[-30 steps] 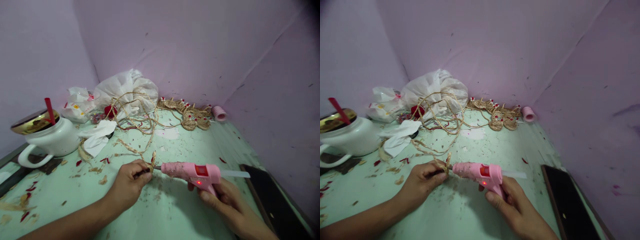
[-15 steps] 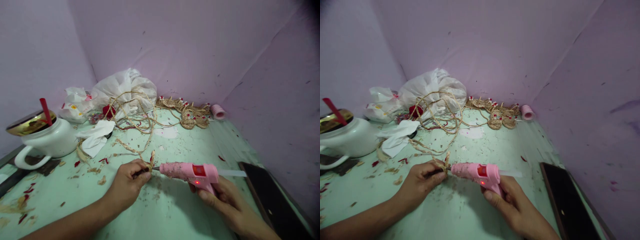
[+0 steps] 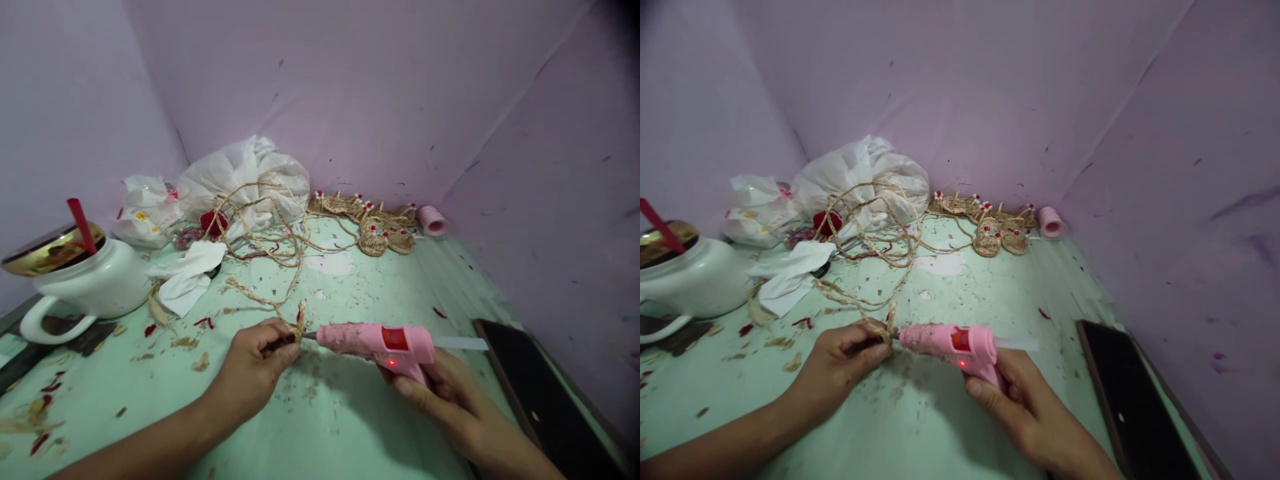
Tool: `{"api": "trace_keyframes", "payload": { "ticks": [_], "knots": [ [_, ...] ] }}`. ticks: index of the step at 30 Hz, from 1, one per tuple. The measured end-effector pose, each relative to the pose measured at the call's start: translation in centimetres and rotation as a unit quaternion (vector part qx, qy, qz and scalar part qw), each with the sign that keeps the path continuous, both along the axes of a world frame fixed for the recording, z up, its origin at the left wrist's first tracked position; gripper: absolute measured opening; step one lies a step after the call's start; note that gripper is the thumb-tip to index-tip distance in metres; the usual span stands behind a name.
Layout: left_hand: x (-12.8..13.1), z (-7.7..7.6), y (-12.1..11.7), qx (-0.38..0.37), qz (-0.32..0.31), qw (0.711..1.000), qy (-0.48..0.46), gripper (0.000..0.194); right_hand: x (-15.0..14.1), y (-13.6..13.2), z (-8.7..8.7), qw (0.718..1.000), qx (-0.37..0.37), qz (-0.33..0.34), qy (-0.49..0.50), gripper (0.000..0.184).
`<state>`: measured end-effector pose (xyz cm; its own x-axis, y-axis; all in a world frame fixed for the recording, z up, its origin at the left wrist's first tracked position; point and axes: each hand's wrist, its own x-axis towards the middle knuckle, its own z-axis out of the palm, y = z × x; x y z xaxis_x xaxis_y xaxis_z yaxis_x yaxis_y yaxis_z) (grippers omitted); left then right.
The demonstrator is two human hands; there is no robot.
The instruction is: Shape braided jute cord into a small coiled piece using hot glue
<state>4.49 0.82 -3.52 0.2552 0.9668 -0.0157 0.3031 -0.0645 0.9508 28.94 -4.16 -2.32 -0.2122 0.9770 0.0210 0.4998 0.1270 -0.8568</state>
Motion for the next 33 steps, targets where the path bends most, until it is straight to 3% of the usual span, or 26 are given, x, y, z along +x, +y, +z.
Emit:
{"api": "trace_keyframes", "payload": {
  "ticks": [15,33],
  "knots": [
    [-0.12,-0.16,0.01,0.029,-0.018,0.999,0.024,0.016,0.1,0.14,0.17,0.999,0.034,0.005,0.033,0.018],
    [-0.12,-0.17,-0.08,0.053,-0.047,0.997,0.014,0.016,-0.07,0.09,0.64,0.996,0.059,-0.034,0.063,0.013]
  ]
}}
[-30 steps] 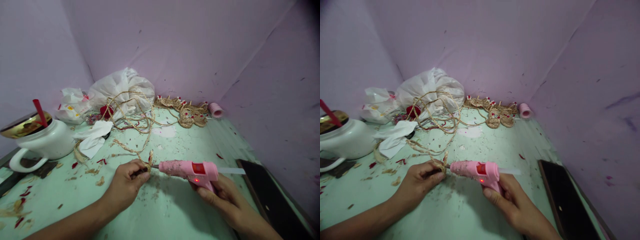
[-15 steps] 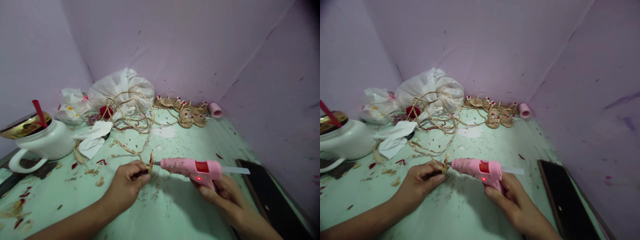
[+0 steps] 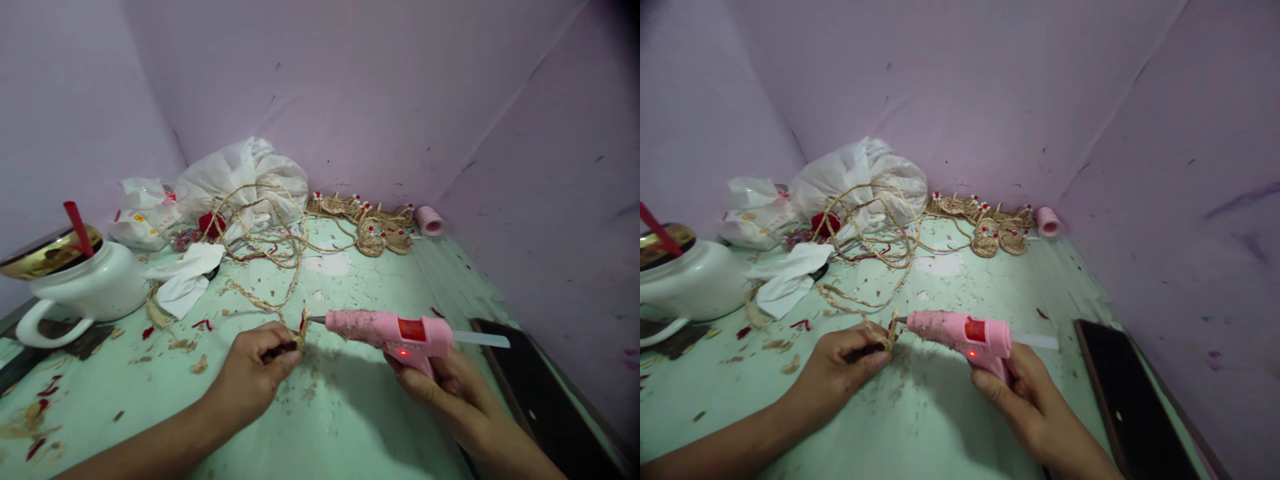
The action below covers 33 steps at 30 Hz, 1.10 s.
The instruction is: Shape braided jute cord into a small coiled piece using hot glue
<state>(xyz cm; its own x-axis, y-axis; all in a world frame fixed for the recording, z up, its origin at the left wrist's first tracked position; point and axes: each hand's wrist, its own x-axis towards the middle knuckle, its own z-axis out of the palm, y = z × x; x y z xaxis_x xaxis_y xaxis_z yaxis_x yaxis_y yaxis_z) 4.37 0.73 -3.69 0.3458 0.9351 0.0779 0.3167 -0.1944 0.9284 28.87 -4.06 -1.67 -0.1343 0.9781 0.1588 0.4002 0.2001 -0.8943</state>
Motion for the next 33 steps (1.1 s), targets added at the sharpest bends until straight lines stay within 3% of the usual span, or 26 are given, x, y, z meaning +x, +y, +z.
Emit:
{"api": "trace_keyframes", "payload": {
  "ticks": [26,33],
  "knots": [
    [0.0,-0.04,-0.11,0.013,-0.006,1.0,0.017,0.017,0.2,0.1,-0.03,1.0,0.003,0.004,0.018,0.011],
    [0.04,0.09,-0.06,0.019,-0.003,1.0,0.002,0.018,-0.19,0.67,-0.02,0.994,-0.083,-0.009,0.066,0.029]
  ]
}}
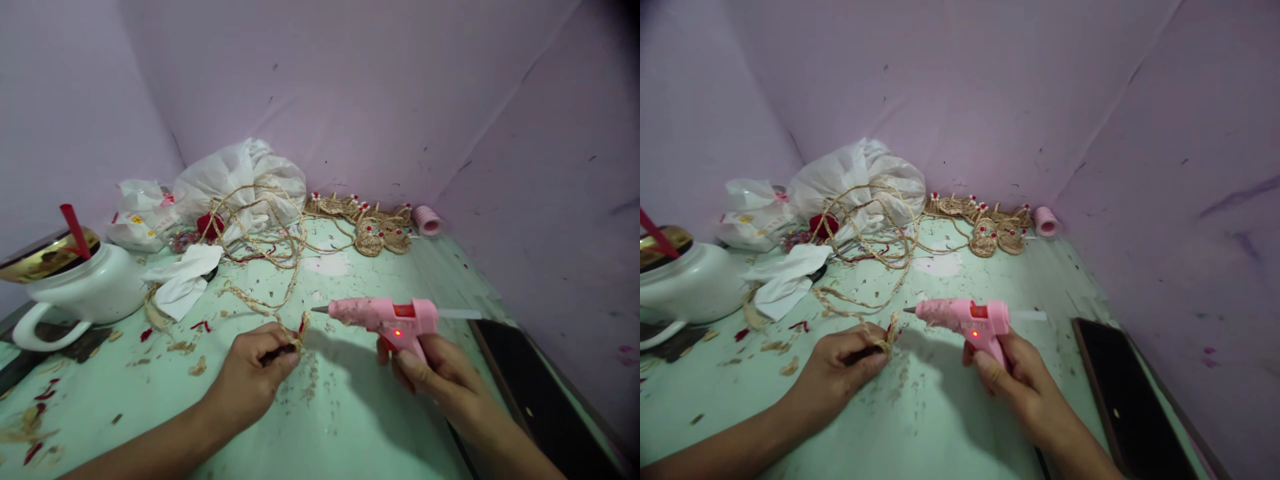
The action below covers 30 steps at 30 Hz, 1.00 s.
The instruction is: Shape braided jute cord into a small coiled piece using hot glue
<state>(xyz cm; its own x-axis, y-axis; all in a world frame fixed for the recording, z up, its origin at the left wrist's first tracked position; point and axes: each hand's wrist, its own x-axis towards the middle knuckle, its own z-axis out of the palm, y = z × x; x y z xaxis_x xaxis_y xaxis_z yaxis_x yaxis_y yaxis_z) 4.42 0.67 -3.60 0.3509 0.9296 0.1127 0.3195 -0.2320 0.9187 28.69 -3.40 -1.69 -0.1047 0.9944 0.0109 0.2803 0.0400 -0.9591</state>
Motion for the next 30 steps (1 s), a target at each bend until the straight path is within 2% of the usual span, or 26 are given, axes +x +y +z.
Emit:
{"api": "trace_keyframes", "payload": {
  "ticks": [3,6,10,12,14,16,18,19,20,22,24,25,28,30],
  "knots": [
    [0.0,0.2,0.1,-0.014,0.009,1.0,0.008,0.017,0.1,0.7,-0.3,0.993,-0.039,-0.079,0.083,0.031],
    [0.0,0.5,0.2,-0.036,0.013,0.999,0.013,0.018,0.7,1.9,-1.1,0.968,-0.077,-0.178,0.157,0.03],
    [0.0,0.8,0.1,-0.08,0.012,0.997,-0.011,0.02,1.6,3.8,-2.1,0.938,-0.135,-0.269,0.172,0.027],
    [0.0,0.9,-0.1,-0.106,0.014,0.994,-0.024,0.021,2.2,4.5,-2.2,0.935,-0.154,-0.281,0.149,0.021],
    [-0.1,1.1,-0.3,-0.14,0.014,0.989,-0.036,0.022,2.9,4.7,-1.7,0.948,-0.157,-0.269,0.066,0.018],
    [-0.1,1.3,-0.7,-0.169,0.009,0.985,-0.042,0.023,3.4,4.5,-0.7,0.951,-0.132,-0.263,-0.098,0.016],
    [-0.1,1.5,-1.0,-0.177,-0.004,0.983,-0.046,0.023,3.1,4.2,0.7,0.918,-0.073,-0.268,-0.282,0.018],
    [-0.1,1.6,-1.1,-0.175,-0.011,0.983,-0.049,0.022,2.6,4.1,1.5,0.898,-0.041,-0.277,-0.338,0.02],
    [-0.1,1.7,-1.3,-0.175,-0.018,0.983,-0.051,0.022,1.7,4.1,2.4,0.904,-0.011,-0.254,-0.344,0.024],
    [0.0,1.7,-1.5,-0.178,-0.029,0.982,-0.054,0.021,-1.0,4.1,4.1,0.953,0.03,-0.148,-0.261,0.031],
    [0.0,1.6,-1.7,-0.18,-0.043,0.981,-0.053,0.019,-4.4,4.3,5.6,0.974,0.054,-0.047,-0.213,0.03],
    [0.0,1.5,-1.8,-0.178,-0.052,0.981,-0.053,0.018,-6.1,4.4,6.3,0.972,0.068,-0.004,-0.225,0.027],
    [0.1,1.2,-1.8,-0.171,-0.067,0.981,-0.055,0.014,-10.0,5.0,7.3,0.945,0.132,0.05,-0.296,0.03],
    [0.1,1.1,-1.7,-0.182,-0.069,0.979,-0.059,0.009,-11.1,5.6,7.3,0.935,0.14,0.075,-0.318,0.013]
  ]
}}
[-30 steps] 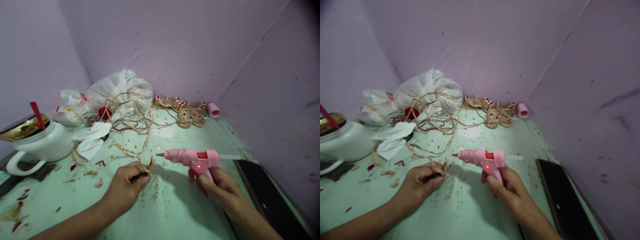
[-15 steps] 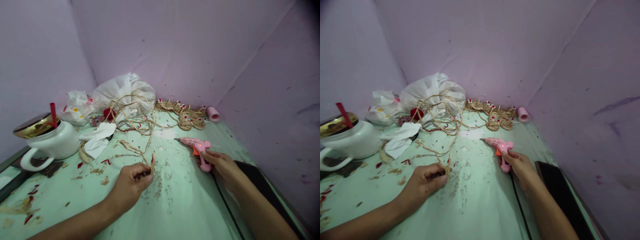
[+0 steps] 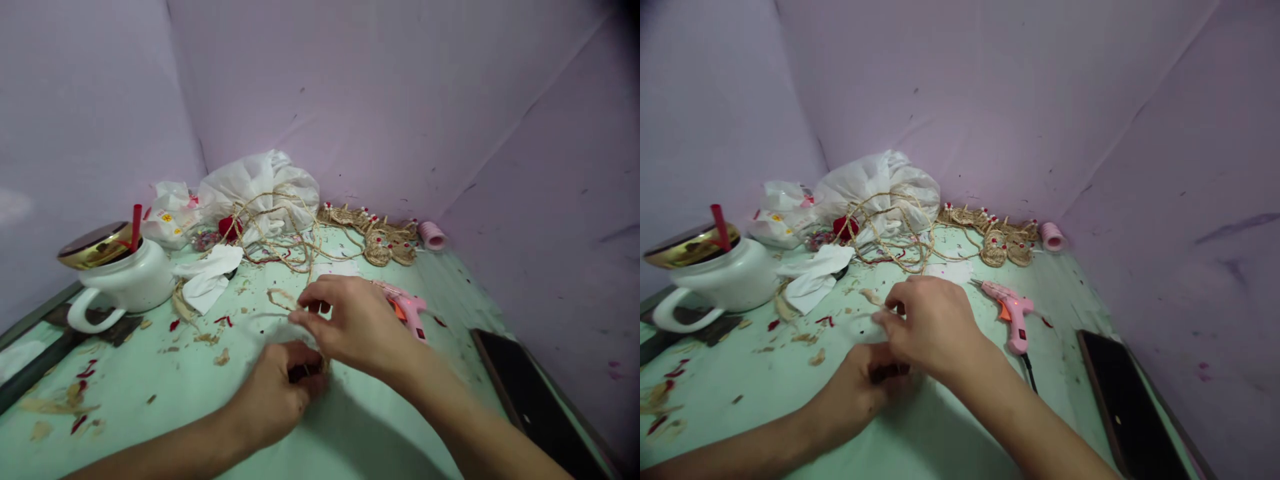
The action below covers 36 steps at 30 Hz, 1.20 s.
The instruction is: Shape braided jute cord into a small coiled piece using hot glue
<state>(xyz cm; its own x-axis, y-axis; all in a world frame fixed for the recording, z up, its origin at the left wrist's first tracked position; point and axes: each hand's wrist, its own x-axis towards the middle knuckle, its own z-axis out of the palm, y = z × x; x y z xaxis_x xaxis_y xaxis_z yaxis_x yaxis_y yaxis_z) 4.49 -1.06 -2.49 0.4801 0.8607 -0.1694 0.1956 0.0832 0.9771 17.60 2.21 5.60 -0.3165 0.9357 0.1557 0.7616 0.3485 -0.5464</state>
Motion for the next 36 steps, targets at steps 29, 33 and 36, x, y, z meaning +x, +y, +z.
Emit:
{"api": "trace_keyframes", "payload": {
  "ticks": [29,33,36],
  "knots": [
    [-0.1,0.4,1.1,-0.08,0.026,0.996,0.027,0.022,6.7,0.0,-1.4,0.882,-0.313,0.07,0.347,0.026],
    [0.2,0.6,1.0,-0.1,0.059,0.993,0.002,0.022,6.6,-0.8,-0.6,0.86,-0.369,0.116,0.332,0.023],
    [0.3,0.6,1.0,-0.11,0.075,0.991,-0.019,0.024,6.6,-0.8,-0.7,0.844,-0.406,0.132,0.323,0.024]
  ]
}}
